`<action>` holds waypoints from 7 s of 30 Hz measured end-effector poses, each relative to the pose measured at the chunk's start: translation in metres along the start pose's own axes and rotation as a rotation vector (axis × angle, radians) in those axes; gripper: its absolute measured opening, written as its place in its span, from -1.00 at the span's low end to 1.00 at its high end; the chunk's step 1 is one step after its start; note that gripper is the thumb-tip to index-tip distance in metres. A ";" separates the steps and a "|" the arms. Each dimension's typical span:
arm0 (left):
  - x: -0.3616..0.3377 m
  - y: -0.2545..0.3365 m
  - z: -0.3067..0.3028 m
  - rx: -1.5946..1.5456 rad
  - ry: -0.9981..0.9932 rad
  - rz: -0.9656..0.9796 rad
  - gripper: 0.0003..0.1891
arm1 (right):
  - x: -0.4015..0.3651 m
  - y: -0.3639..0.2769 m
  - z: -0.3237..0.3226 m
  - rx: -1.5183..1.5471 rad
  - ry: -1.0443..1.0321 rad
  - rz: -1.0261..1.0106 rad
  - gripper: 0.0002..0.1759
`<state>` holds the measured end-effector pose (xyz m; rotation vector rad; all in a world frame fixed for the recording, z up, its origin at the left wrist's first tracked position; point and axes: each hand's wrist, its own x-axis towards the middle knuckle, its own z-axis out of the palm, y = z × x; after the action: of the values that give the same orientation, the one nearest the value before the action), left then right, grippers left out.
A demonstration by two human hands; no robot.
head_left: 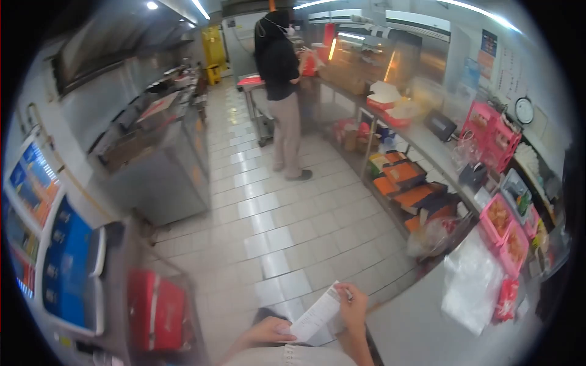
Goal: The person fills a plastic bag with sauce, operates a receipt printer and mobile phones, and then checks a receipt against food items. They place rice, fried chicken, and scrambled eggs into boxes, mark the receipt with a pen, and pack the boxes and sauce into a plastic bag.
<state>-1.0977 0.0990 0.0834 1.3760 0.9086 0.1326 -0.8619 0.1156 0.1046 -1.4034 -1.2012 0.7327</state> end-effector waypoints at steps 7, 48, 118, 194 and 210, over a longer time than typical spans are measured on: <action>0.178 0.077 -0.176 0.080 -0.252 0.431 -0.76 | 0.192 0.003 0.007 -0.214 0.236 0.037 -0.91; 1.094 0.886 -0.667 -0.189 0.295 1.356 -0.79 | 1.469 -0.175 -0.226 -1.284 0.638 -0.887 -0.85; 1.062 0.804 -0.761 -0.529 0.026 1.089 -0.88 | 1.522 -0.202 -0.265 -1.807 0.506 -0.159 -0.75; 1.187 0.905 -0.912 -0.368 0.123 1.132 -0.81 | 1.724 -0.198 -0.069 -1.648 0.275 -0.132 -0.55; 1.201 0.910 -0.888 -0.578 0.354 1.255 -0.59 | 1.719 -0.185 -0.062 -1.893 0.491 -0.304 -0.71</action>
<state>-0.4697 1.7047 0.3785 1.1866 0.1107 1.5014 -0.3443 1.6853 0.6171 -2.4323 -1.5619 -1.3700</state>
